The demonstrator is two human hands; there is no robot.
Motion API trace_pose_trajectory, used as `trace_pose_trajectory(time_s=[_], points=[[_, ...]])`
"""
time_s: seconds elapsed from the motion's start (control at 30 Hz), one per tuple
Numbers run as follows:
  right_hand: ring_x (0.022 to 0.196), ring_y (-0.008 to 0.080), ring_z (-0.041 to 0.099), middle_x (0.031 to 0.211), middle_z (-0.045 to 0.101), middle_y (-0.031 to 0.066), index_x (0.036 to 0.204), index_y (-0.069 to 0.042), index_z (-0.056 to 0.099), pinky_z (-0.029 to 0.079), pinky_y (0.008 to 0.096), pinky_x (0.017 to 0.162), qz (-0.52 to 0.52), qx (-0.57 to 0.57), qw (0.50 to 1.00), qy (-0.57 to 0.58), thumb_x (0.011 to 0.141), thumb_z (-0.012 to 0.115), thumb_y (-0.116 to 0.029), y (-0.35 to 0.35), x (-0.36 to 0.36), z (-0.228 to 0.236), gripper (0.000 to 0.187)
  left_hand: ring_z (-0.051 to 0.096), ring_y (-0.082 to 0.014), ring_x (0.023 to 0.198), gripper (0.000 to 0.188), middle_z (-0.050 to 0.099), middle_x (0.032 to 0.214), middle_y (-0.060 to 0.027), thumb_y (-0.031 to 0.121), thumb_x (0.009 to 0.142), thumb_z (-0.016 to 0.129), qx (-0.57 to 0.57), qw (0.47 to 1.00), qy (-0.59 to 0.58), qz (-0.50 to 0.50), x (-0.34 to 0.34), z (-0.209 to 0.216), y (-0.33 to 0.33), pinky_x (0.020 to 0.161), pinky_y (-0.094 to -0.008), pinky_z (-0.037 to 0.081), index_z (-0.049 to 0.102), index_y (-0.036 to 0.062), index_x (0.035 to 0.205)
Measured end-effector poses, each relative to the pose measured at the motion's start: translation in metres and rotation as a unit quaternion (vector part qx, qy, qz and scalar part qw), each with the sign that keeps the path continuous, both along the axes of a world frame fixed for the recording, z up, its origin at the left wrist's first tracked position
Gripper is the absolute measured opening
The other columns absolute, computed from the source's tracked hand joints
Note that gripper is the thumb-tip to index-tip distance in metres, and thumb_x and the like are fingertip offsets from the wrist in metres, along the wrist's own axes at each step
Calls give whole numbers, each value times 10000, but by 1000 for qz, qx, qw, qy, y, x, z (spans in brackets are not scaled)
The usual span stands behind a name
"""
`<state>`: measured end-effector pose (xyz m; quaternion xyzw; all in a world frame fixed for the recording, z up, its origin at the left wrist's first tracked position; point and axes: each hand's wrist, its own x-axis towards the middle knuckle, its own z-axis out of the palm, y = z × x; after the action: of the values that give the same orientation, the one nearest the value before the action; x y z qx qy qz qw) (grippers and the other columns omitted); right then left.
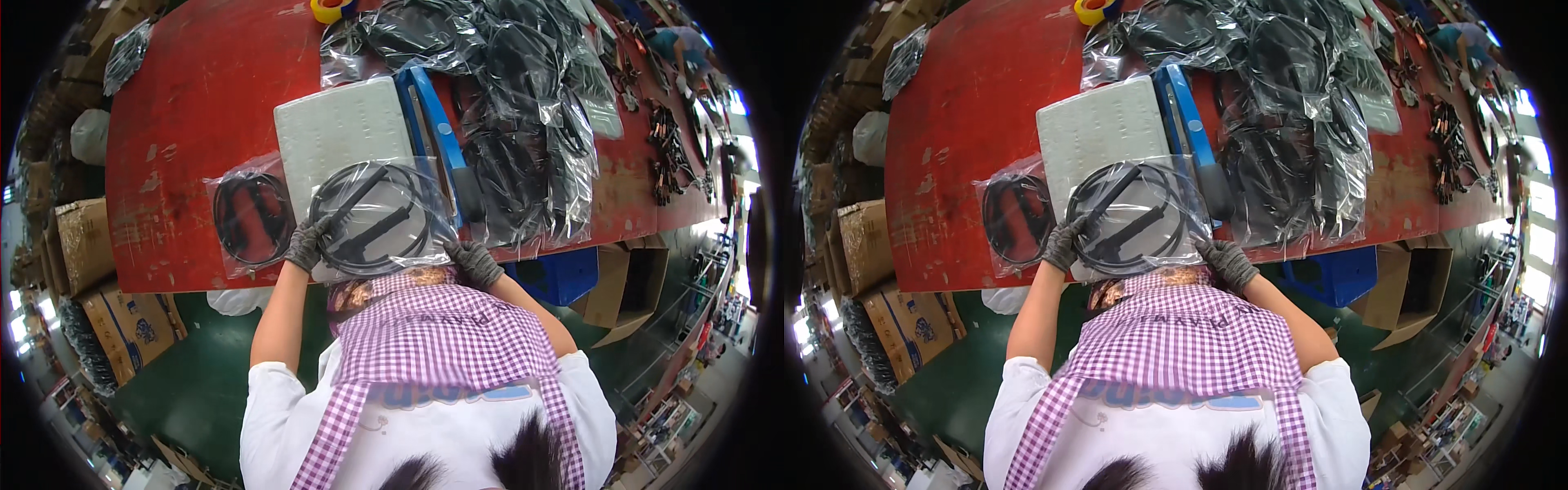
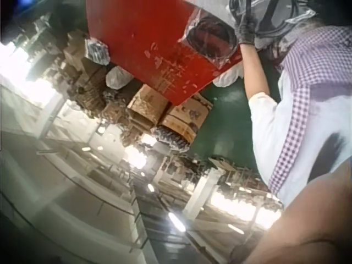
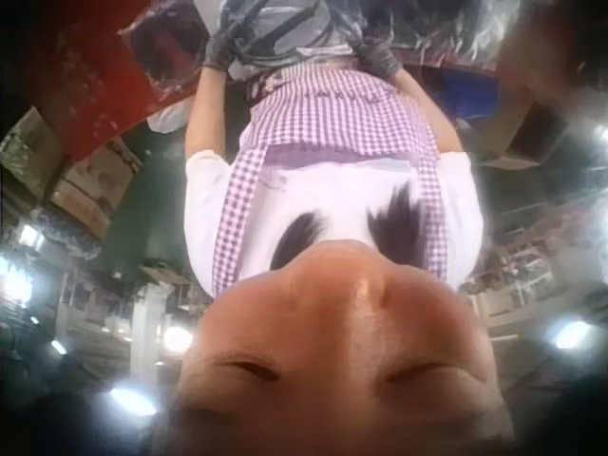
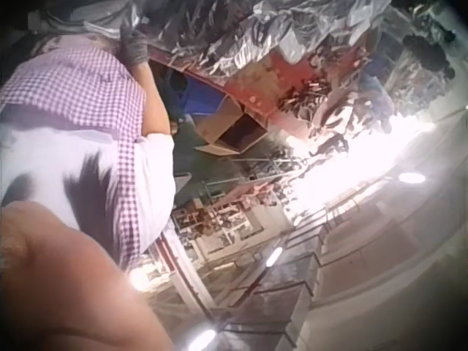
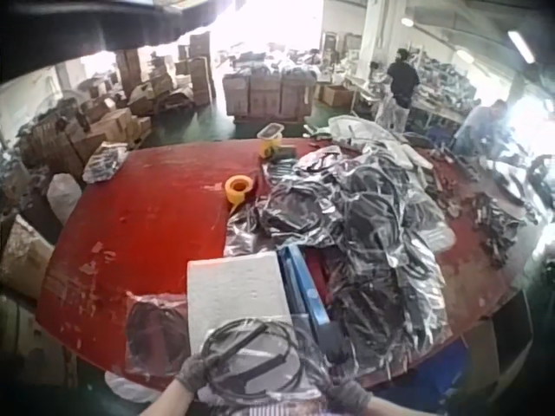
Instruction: The person places coiled black cables onto a white foam pad on a red table, wraps them in clear plastic bags, and seals them using a blue handheld heat sealer. The person then moves the sealed packages to the side of the table and repeats the process with additional cables.
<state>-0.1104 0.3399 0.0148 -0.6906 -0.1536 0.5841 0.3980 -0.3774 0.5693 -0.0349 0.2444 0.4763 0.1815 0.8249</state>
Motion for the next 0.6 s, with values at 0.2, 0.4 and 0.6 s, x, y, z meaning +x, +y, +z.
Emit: trace_pose_trajectory(time_s=[0.2, 0.4, 0.6], points=[[432, 78, 421, 517, 480, -14, 700, -59, 587, 365, 243, 412, 46, -14, 996, -71, 748, 612, -354, 35, 50, 27, 300, 586, -166, 669, 183, 599, 792, -65, 59, 781, 579, 32, 998, -27, 44, 67, 7, 43, 605, -302, 520, 536, 27, 956], [858, 302, 566, 904, 599, 176, 961, -67, 591, 431, 345, 768, 95, 5, 947, -306, 726, 598, -338, 17, 123, -124, 358, 526, -117, 581, 131, 589, 721, -57, 75, 737, 608, 228, 938, 247, -87, 97, -19, 81, 521, -247, 423, 557, 23, 845], [976, 307, 508, 1057, 531, 178, 1081, -33, 509, 392, 343, 847, -42, 76, 936, -341, 759, 549, -401, 115, 101, 46, 491, 526, -115, 517, 89, 582, 672, -41, 55, 748, 591, 211, 954, 207, -46, 88, -7, 85, 462, -250, 425, 551, 22, 820]])
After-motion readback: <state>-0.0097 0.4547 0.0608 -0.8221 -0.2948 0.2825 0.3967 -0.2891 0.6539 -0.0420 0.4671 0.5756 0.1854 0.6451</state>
